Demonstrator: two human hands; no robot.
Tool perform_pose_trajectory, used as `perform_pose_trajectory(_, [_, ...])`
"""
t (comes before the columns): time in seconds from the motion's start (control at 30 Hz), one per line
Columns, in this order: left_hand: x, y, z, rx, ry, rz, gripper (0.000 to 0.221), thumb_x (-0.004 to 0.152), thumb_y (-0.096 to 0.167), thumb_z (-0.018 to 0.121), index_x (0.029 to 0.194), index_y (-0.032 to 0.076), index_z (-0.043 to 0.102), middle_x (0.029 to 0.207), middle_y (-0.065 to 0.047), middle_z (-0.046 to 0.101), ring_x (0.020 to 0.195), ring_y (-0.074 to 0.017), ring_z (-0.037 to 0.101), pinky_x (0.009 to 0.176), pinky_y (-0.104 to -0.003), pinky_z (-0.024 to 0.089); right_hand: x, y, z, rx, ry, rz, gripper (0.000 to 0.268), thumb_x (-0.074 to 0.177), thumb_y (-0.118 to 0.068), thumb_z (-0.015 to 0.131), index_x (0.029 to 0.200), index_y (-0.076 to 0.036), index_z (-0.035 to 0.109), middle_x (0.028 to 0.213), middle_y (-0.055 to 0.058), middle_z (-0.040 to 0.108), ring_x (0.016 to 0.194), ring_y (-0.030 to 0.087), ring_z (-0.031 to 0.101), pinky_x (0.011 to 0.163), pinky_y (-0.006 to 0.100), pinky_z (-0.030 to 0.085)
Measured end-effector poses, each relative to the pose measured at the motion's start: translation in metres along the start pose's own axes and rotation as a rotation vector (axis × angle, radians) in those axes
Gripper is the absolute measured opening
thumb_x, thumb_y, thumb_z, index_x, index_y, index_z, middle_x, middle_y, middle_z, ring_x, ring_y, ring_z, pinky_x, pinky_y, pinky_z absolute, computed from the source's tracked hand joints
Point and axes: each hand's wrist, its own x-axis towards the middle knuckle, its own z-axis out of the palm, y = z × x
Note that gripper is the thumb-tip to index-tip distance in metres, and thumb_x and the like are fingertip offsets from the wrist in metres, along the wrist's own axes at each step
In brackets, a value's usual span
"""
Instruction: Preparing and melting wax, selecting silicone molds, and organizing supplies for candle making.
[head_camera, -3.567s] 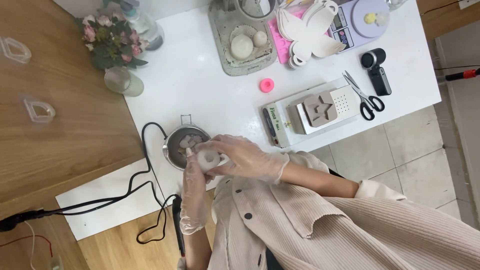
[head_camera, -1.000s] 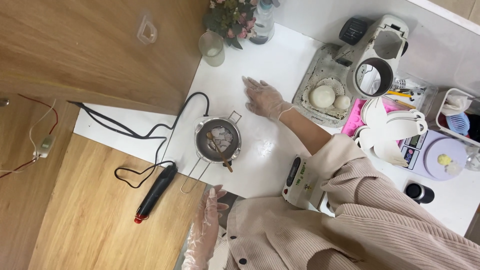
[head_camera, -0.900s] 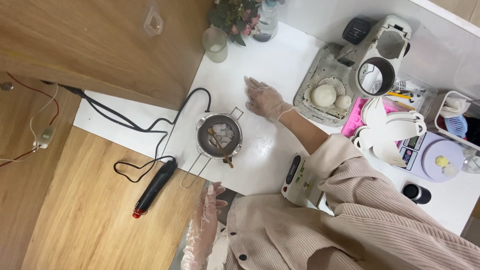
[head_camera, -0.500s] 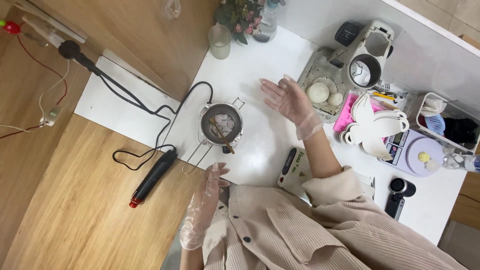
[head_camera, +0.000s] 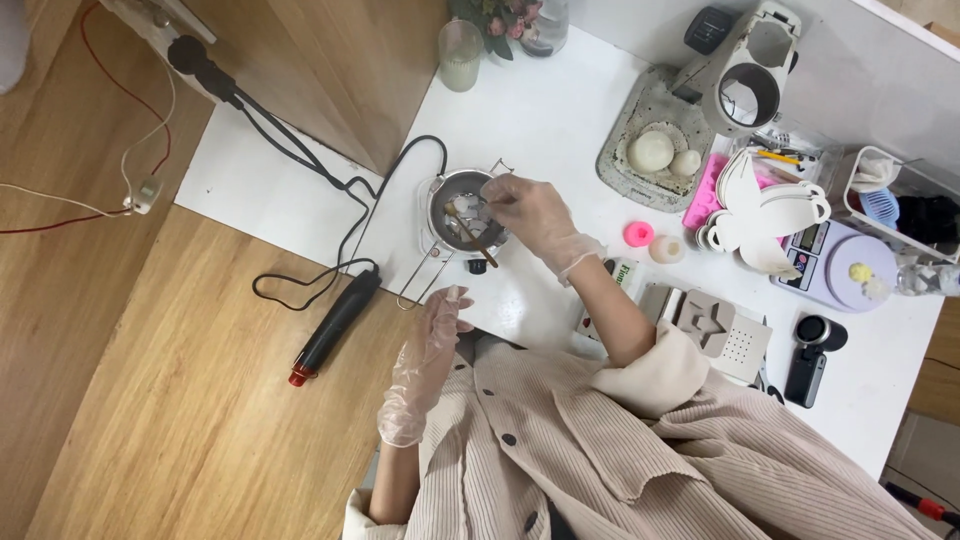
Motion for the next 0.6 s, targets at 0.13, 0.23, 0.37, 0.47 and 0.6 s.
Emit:
perform_pose_trajectory(0.13, [0.011, -0.004, -0.011, 0.089, 0.175, 0.084, 0.054, 0.104, 0.047, 0.044, 0.133, 0.005, 0.06, 0.12, -0.01, 0.071, 0.094, -0.019, 0.07, 0.084, -0.034, 0.058, -0.031, -0.032, 0.006, -0.217, 0.083, -0.001, 0.026, 0.092, -0.026, 0.077, 0.105, -0.004, 0.073, 0.089, 0.014, 0.077, 0.081, 0.026, 0.077, 0.074, 0.035, 0.06])
perform_pose_trajectory(0.23, [0.035, -0.014, -0.02, 0.517, 0.439, 0.257, 0.05, 0.104, 0.039, 0.047, 0.134, 0.001, 0.059, 0.122, -0.017, 0.069, 0.101, -0.0291, 0.069, 0.083, -0.043, 0.055, -0.047, -0.037, 0.023, -0.366, -0.04, 0.357, 0.042, 0.092, -0.038, 0.075, 0.116, -0.006, 0.064, 0.082, 0.016, 0.075, 0.077, 0.032, 0.075, 0.073, 0.04, 0.058])
perform_pose_trajectory(0.37, [0.055, -0.019, -0.036, 0.686, 0.385, 0.206, 0.049, 0.106, 0.038, 0.05, 0.137, 0.001, 0.056, 0.121, -0.022, 0.068, 0.107, -0.0369, 0.066, 0.087, -0.046, 0.053, -0.053, -0.01, 0.054, -0.303, -0.01, 0.366, 0.038, 0.091, -0.03, 0.075, 0.118, -0.005, 0.063, 0.081, 0.02, 0.075, 0.08, 0.035, 0.074, 0.076, 0.042, 0.058])
perform_pose_trajectory(0.47, [0.076, -0.034, -0.043, 0.413, 0.161, 0.003, 0.049, 0.106, 0.04, 0.049, 0.139, 0.003, 0.056, 0.114, -0.019, 0.07, 0.105, -0.0315, 0.067, 0.089, -0.043, 0.055, -0.046, -0.007, 0.059, -0.239, 0.138, 0.229, 0.028, 0.089, -0.016, 0.072, 0.113, -0.002, 0.065, 0.09, 0.017, 0.076, 0.084, 0.034, 0.075, 0.077, 0.041, 0.059])
perform_pose_trajectory(0.6, [0.08, -0.029, -0.056, -0.068, -0.087, -0.231, 0.051, 0.101, 0.044, 0.052, 0.134, 0.006, 0.057, 0.1, -0.008, 0.074, 0.088, -0.0172, 0.067, 0.083, -0.031, 0.056, -0.028, -0.031, 0.056, -0.256, 0.279, 0.157, 0.017, 0.09, -0.007, 0.07, 0.106, -0.003, 0.072, 0.098, 0.016, 0.073, 0.085, 0.032, 0.073, 0.076, 0.041, 0.058])
